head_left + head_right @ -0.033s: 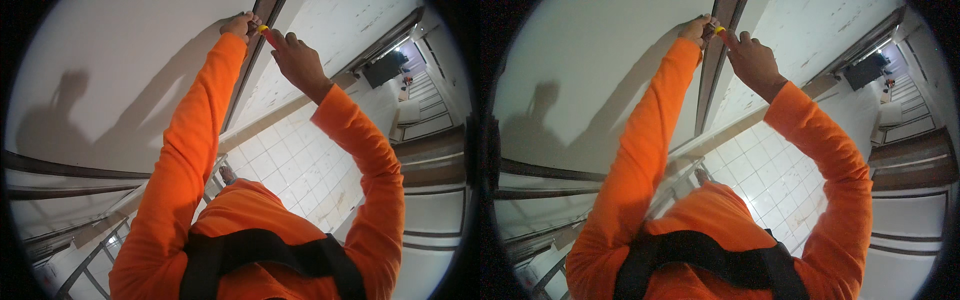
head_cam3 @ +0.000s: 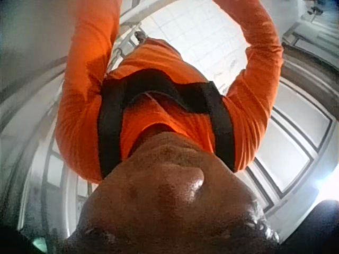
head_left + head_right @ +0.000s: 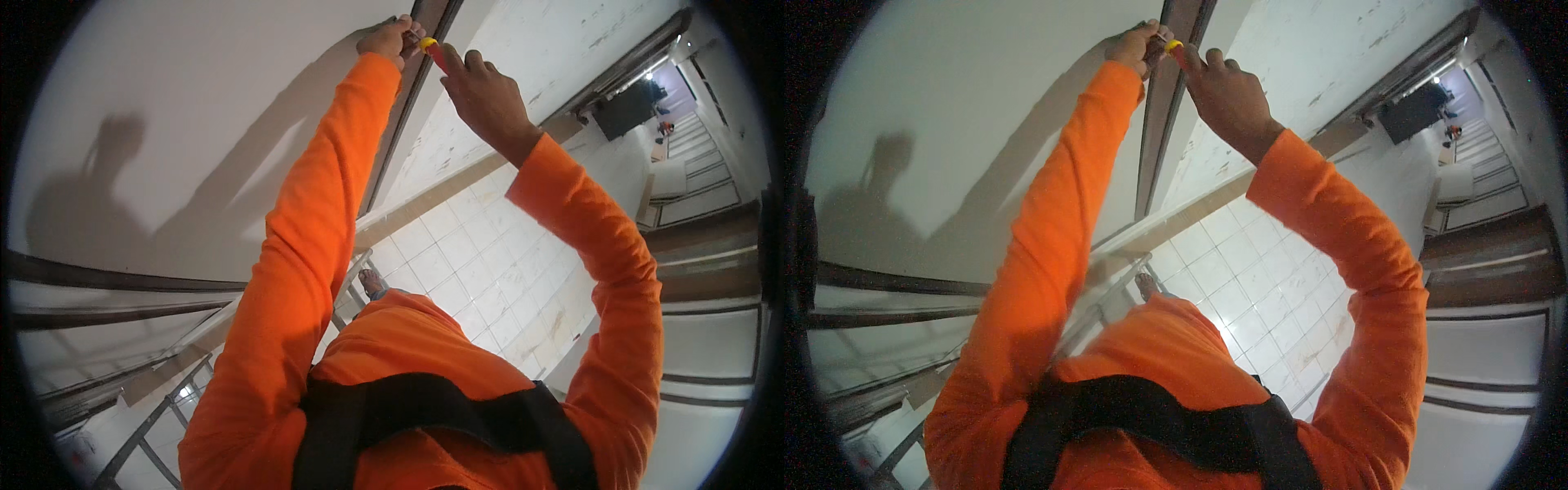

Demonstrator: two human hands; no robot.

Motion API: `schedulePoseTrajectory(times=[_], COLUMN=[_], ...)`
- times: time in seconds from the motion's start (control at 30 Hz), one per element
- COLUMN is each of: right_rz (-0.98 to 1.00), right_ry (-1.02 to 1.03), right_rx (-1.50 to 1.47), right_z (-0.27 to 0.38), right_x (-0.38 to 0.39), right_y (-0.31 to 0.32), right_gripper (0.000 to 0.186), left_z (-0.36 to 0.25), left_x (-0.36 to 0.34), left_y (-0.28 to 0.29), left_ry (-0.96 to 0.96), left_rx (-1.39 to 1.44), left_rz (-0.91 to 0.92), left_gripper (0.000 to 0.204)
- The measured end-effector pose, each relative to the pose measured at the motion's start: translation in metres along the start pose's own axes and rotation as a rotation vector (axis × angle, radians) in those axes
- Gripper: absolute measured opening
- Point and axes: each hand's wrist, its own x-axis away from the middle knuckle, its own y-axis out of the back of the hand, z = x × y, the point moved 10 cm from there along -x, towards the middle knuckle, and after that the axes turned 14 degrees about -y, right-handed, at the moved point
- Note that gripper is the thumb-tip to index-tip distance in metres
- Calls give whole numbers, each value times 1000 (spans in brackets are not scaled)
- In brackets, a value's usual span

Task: The person uses a screwdriver to secure white rectangular panels into a metal frame on a wall and ceiling area, working from a ladder.

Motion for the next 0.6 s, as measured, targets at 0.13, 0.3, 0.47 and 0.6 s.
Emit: schedulePoseTrajectory(times=[0.13,0.3,0.47,0.6], right_rz=[43,-55,949,702], right_ry=[-2,-144,-1057,-947], right_rx=[-23,-459,-2047,-1499], right_z=[-1,-19,-13,-44], right_x=[-6,-10,18,3], right_y=[-8,-3,-74,-67], right_gripper=[36,25,28,30], left_z=[-1,-6,-12,-17], left_x=[11,38,34,21], left_y=[6,-10,-17,-9], left_ry=[-38,21,-78,-82], left_rx=[134,254,261,110], left_rz=[21,350,317,177], left_gripper=[17,20,22,20])
